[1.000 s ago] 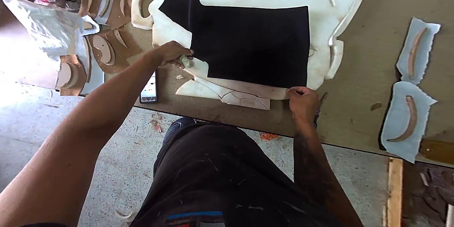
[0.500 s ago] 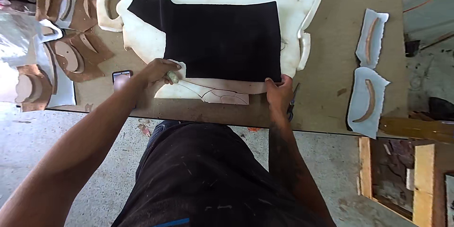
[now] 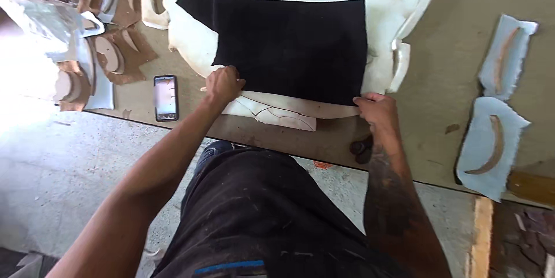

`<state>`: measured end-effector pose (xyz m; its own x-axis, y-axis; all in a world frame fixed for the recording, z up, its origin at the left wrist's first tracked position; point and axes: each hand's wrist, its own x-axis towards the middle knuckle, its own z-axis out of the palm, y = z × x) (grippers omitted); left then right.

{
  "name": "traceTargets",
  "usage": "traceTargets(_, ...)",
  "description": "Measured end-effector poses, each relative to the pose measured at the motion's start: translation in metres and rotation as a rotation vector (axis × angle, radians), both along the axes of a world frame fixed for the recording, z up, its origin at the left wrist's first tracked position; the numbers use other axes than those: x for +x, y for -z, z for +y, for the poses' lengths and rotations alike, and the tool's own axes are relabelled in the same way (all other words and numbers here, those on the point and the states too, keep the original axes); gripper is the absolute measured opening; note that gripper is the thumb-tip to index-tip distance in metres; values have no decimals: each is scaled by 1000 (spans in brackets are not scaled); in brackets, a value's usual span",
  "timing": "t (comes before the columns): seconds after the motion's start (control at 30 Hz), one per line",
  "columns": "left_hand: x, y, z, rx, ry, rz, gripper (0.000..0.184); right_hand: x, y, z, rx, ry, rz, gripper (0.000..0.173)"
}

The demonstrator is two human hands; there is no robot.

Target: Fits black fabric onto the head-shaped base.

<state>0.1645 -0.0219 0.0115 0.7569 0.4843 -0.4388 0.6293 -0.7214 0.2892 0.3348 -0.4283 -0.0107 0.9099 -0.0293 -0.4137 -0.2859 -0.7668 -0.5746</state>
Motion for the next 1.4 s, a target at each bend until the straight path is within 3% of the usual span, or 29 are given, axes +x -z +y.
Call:
traceTargets(0.2, 11, -1, -6, -18, -88, 81, 38, -13, -21, -6, 275, 31, 82, 29)
traceTargets(0.33, 12, -2, -4, -134, -156, 88, 32, -18, -23, -10, 428, 62, 94, 19)
traceTargets(0.47, 4, 6, 0, -300, -181, 48, 30, -19, -19, -20, 478, 104, 87, 22)
traceTargets(0.57, -3, 9, 2, -415, -182, 27, 30, -22, -16, -32, 447, 126, 70, 33)
traceTargets(0.77, -20, 10, -2, -394, -143, 56, 33, -36, -8, -50, 197, 75, -138, 51)
traceTargets(0.9, -31, 6, -8, -338, -121, 49, 37, -57, -27, -36, 142, -82, -258, 38)
traceTargets(1.1, -45, -6, -12, -315, -126, -48, 31, -103, -20, 39, 110, -533, -111, 20)
traceTargets(1.4, -108, -14, -3, -399, -116, -175, 21, -113, -9, 112, -100, -681, -191, 13)
